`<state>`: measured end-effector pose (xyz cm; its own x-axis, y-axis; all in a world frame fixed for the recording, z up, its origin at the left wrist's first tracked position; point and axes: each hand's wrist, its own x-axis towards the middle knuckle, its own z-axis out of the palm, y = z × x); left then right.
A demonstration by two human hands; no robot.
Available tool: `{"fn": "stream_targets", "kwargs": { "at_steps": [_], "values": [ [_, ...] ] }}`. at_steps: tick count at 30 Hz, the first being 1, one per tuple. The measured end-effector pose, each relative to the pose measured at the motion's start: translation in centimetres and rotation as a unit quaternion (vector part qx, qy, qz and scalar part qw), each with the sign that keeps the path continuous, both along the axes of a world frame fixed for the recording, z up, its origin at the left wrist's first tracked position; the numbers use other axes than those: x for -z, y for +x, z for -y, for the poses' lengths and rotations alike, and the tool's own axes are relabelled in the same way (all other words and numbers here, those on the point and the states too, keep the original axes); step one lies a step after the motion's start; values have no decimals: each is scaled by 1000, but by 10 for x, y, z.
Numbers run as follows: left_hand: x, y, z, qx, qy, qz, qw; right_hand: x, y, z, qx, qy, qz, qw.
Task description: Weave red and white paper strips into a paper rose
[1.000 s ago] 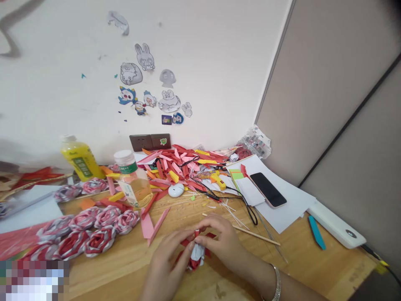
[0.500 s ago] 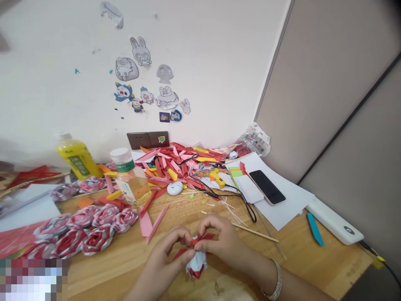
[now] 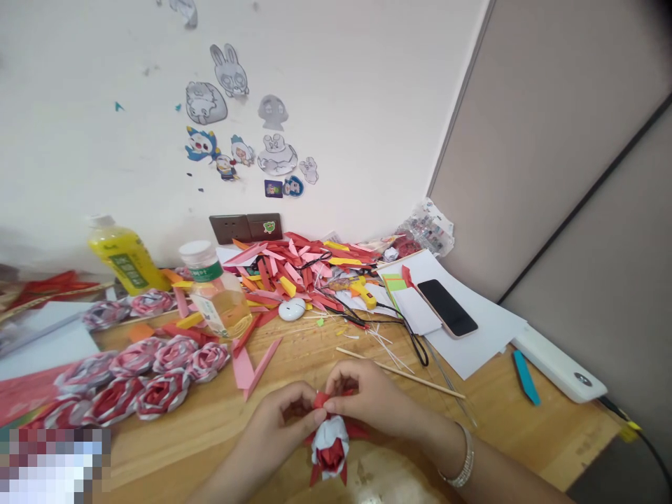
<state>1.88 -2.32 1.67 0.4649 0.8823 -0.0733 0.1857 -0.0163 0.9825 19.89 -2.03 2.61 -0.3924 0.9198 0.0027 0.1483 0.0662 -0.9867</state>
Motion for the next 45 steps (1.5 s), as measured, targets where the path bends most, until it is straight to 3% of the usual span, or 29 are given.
{"fn": "stream_targets", "kwargs": {
  "at_steps": [3,7,11,14,26,30,33,38,45],
  "values": [
    [-3,0,2,-20,53,-10,998,1,-3,2,37,12,9,999],
    [-11,-2,7,-27,222,-51,973,-5,-4,6,34,31,16,999],
    [-17,-5,10,-1,398,-38,917,-14,-2,9,45,159,53,985],
    [-18,-6,11,14,471,-37,881,-16,-2,10,36,278,48,959],
    [-10,-9,13,6,542,-88,836,-11,0,6,4,457,63,887],
    [-8,-10,13,10,532,-80,843,-12,2,5,-17,509,82,857],
    [-10,-8,11,23,483,-60,873,-17,3,5,-44,453,105,884],
    [-18,-2,10,19,369,-25,929,-26,6,8,-67,241,75,965],
    [-26,0,13,-10,158,-73,985,-16,3,14,-32,63,38,997]
  ]
}}
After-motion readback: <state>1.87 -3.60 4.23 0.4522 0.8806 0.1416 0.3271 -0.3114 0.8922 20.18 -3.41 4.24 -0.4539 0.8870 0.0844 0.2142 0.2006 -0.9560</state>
